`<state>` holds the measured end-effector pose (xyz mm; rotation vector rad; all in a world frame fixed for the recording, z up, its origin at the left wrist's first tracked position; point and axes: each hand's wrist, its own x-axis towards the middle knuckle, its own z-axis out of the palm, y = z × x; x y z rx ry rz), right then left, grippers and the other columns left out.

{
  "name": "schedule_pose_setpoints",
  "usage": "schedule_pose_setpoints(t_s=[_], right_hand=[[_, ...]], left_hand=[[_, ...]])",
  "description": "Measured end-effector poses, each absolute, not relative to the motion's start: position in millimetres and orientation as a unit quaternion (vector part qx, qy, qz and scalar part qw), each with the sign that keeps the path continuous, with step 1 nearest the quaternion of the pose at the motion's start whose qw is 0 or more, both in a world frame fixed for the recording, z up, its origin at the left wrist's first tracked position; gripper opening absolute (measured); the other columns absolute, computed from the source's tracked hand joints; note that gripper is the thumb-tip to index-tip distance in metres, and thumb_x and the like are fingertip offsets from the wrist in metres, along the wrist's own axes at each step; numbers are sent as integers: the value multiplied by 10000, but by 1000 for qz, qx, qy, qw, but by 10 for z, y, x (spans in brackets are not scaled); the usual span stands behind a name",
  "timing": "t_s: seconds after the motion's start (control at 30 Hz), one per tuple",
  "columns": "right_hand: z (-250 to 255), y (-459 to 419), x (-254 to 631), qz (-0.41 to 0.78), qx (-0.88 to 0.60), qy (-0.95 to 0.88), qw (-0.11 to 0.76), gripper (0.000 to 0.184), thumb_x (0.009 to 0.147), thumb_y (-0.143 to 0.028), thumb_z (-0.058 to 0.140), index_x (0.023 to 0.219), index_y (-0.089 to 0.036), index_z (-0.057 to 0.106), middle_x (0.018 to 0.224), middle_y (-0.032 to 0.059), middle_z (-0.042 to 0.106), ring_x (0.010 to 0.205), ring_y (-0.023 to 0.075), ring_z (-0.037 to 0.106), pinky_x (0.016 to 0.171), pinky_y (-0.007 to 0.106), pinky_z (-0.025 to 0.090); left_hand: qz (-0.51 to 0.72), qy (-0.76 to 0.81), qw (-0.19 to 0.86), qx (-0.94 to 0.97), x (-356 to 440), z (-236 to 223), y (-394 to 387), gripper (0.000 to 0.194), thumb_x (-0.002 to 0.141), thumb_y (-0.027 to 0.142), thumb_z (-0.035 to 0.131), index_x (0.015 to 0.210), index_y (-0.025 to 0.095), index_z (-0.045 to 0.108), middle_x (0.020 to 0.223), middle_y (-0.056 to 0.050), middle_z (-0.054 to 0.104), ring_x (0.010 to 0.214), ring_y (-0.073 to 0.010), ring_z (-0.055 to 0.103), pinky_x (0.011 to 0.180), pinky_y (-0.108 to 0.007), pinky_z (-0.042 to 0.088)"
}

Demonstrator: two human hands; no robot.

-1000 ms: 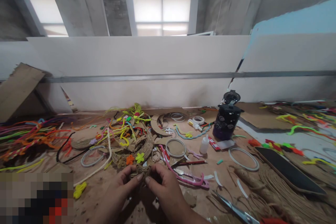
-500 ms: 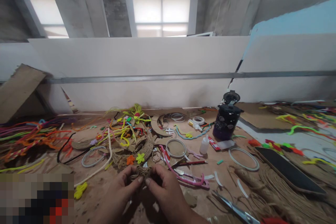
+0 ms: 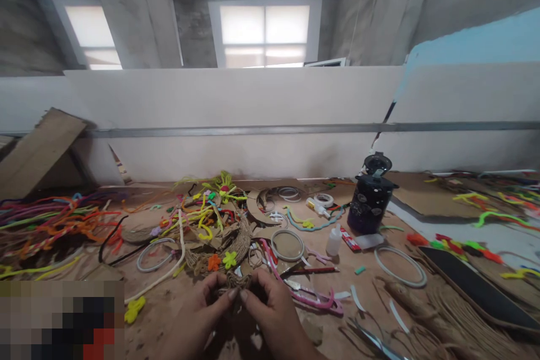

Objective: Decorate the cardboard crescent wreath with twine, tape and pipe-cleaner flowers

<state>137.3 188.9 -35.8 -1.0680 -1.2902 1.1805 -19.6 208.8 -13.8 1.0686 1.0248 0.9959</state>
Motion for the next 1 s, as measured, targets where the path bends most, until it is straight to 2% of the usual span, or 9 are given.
schedule_pose_setpoints(t_s=[0.13, 0.27, 0.43, 0.7, 1.0], right_hand=[[-379, 1899, 1377, 502, -440, -539, 513, 286, 814, -458, 690, 835, -177, 645, 776, 25, 601, 723, 179, 506, 641, 290, 410], [-433, 1917, 1392, 492, -439, -554, 509, 304, 820, -475, 680, 813, -175, 632, 748, 13, 581, 705, 173, 496, 630, 285, 409], [-450, 1926, 1395, 495, -442, -550, 507, 326, 824, -499, 677, 814, -178, 622, 754, 13, 581, 710, 176, 511, 633, 288, 422], [-417, 1911, 1377, 537, -396, -540, 514, 319, 819, -497, 695, 884, -190, 637, 816, 27, 646, 805, 220, 606, 718, 317, 476], [-371, 1916, 1348, 497, -426, -554, 514, 250, 777, -441, 663, 807, -201, 598, 729, -5, 568, 694, 178, 523, 626, 280, 407]], left_hand=[[430, 450, 601, 502, -188, -177, 2077, 302, 701, 420, 793, 774, 172, 636, 656, 4, 647, 595, -139, 551, 563, -238, 412], [448, 450, 582, 508, -168, -278, 2115, 350, 669, 467, 794, 746, 175, 617, 604, 32, 599, 550, -126, 522, 522, -228, 375], [431, 436, 618, 491, -184, -312, 2153, 426, 624, 517, 818, 766, 171, 614, 629, 18, 623, 579, -137, 542, 557, -238, 395], [437, 439, 583, 526, -208, -265, 2094, 344, 717, 490, 778, 770, 187, 625, 637, 33, 589, 602, -133, 512, 582, -231, 387], [404, 429, 611, 528, -213, -346, 2154, 401, 698, 544, 772, 791, 196, 596, 654, 27, 611, 598, -145, 544, 554, -230, 401]])
